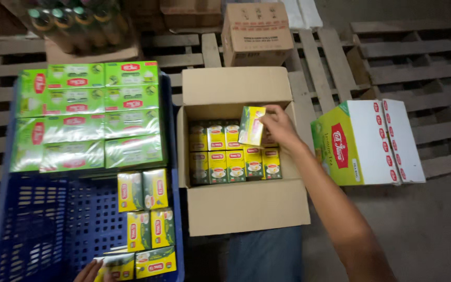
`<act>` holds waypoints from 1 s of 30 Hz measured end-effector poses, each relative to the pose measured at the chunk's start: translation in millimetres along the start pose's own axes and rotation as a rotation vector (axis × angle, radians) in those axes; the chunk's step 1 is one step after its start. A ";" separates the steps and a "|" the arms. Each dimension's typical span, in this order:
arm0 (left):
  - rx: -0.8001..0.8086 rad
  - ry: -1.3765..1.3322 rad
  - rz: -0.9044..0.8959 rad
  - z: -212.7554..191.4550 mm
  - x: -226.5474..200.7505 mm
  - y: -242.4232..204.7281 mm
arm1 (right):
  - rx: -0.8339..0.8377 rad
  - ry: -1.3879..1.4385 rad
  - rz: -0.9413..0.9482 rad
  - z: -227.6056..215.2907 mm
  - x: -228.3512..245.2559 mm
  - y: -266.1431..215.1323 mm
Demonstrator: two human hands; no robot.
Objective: The person transfers small yellow and green boxes from a cardboard carton into a blue plastic basket, arranging them in neat rows. The person then moves the empty cardboard box aside and picks up a new white and green box from a nearby pallet.
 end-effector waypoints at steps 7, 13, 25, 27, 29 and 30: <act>-0.184 0.001 -0.820 -43.0 -3.4 24.6 | 0.391 0.630 0.136 93.9 -3.7 -56.7; -0.334 -0.094 -0.827 -113.8 -47.5 89.9 | 0.521 0.344 0.009 153.2 10.7 -111.4; -0.336 -1.281 -1.215 -82.1 -78.8 151.9 | 0.779 -0.399 -1.295 237.2 8.2 -331.5; -0.177 -1.485 -1.309 -60.0 -91.4 157.3 | 0.720 -0.486 -1.626 241.0 7.0 -382.6; -0.165 -1.454 -1.310 -53.0 -90.7 151.4 | 0.685 -0.501 -1.671 244.0 -10.5 -394.8; -0.143 -1.425 -1.295 -49.6 -90.3 150.7 | 0.630 -0.519 -1.717 243.5 -17.8 -401.3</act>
Point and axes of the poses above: each hand's wrist, its own y-axis towards the middle knuckle, its own z-axis out of the palm, x = y × z, the point moved 10 cm from there along y, towards the middle knuckle, and after that the axes turned 7 degrees about y, right-handed, at the moved point
